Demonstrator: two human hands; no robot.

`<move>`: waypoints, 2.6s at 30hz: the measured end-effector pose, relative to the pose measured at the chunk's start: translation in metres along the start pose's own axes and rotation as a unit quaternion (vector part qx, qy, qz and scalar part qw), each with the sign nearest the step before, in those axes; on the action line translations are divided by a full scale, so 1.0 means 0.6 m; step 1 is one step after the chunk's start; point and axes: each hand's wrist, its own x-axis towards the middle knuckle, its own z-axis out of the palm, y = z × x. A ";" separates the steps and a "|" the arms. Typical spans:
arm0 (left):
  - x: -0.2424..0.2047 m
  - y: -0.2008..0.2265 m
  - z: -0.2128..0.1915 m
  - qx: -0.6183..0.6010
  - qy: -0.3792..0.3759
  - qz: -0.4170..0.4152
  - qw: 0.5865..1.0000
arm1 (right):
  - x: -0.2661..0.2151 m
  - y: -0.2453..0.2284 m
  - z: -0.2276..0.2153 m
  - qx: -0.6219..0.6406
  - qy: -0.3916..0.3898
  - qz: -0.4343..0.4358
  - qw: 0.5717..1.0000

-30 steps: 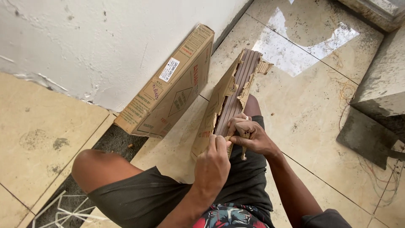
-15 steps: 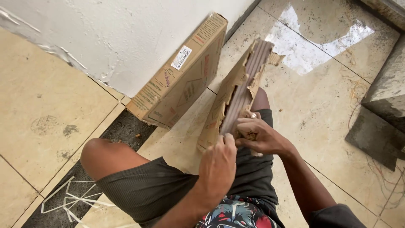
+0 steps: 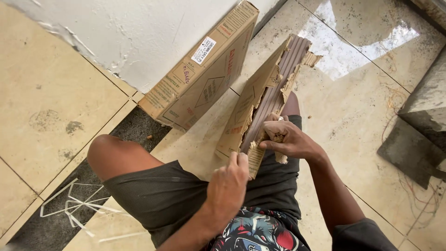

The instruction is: Unboxing and removing packaging from a stack of floor tiles.

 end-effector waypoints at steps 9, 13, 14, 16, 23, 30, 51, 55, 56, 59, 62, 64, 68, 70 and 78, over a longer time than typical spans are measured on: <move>-0.101 0.059 -0.016 -0.188 0.033 0.056 0.980 | 0.001 -0.012 -0.004 0.066 0.012 0.003 0.998; -0.088 -0.009 -0.039 -0.238 0.118 -0.107 0.958 | 0.019 -0.036 -0.016 0.059 -0.018 -0.042 0.997; -0.087 -0.013 -0.032 -0.240 0.116 -0.110 0.957 | 0.010 -0.048 -0.013 0.060 -0.020 -0.039 0.997; -0.059 -0.039 -0.031 -0.246 0.184 -0.090 0.947 | 0.016 -0.071 -0.019 -0.029 -0.042 0.093 0.994; -0.040 -0.043 -0.017 -0.042 0.178 0.057 0.981 | 0.030 -0.124 -0.006 -0.193 -0.113 -0.081 0.971; -0.050 -0.066 0.017 0.015 0.140 0.130 0.982 | -0.012 -0.049 0.019 -0.194 -0.090 -0.090 0.973; 0.100 -0.030 -0.079 -0.088 0.062 -0.060 0.992 | -0.016 -0.050 -0.025 0.233 0.275 0.092 0.928; 0.147 -0.011 -0.063 -0.003 -0.064 -0.095 0.993 | 0.053 0.003 -0.027 0.084 0.328 0.347 0.875; 0.147 -0.003 -0.068 0.000 -0.060 -0.087 0.994 | 0.056 0.025 -0.016 0.082 0.335 0.342 0.874; 0.149 -0.003 -0.081 0.023 -0.063 -0.097 0.993 | 0.074 0.079 0.014 -0.002 0.222 0.373 0.901; 0.158 -0.028 -0.069 0.014 -0.100 -0.113 0.988 | 0.075 0.083 0.015 0.086 0.216 0.235 0.944; 0.160 -0.044 -0.055 -0.015 -0.107 -0.122 0.987 | 0.063 0.049 0.005 0.167 0.149 0.305 0.926; 0.166 -0.034 -0.061 0.059 -0.053 -0.104 0.991 | 0.057 0.087 0.009 0.167 0.129 0.310 0.927; 0.171 -0.021 -0.062 0.101 -0.053 -0.124 0.986 | 0.053 0.140 0.025 0.174 0.109 0.287 0.936; 0.191 -0.025 -0.062 0.104 -0.082 -0.162 0.978 | 0.064 0.131 0.042 0.111 0.157 0.369 0.909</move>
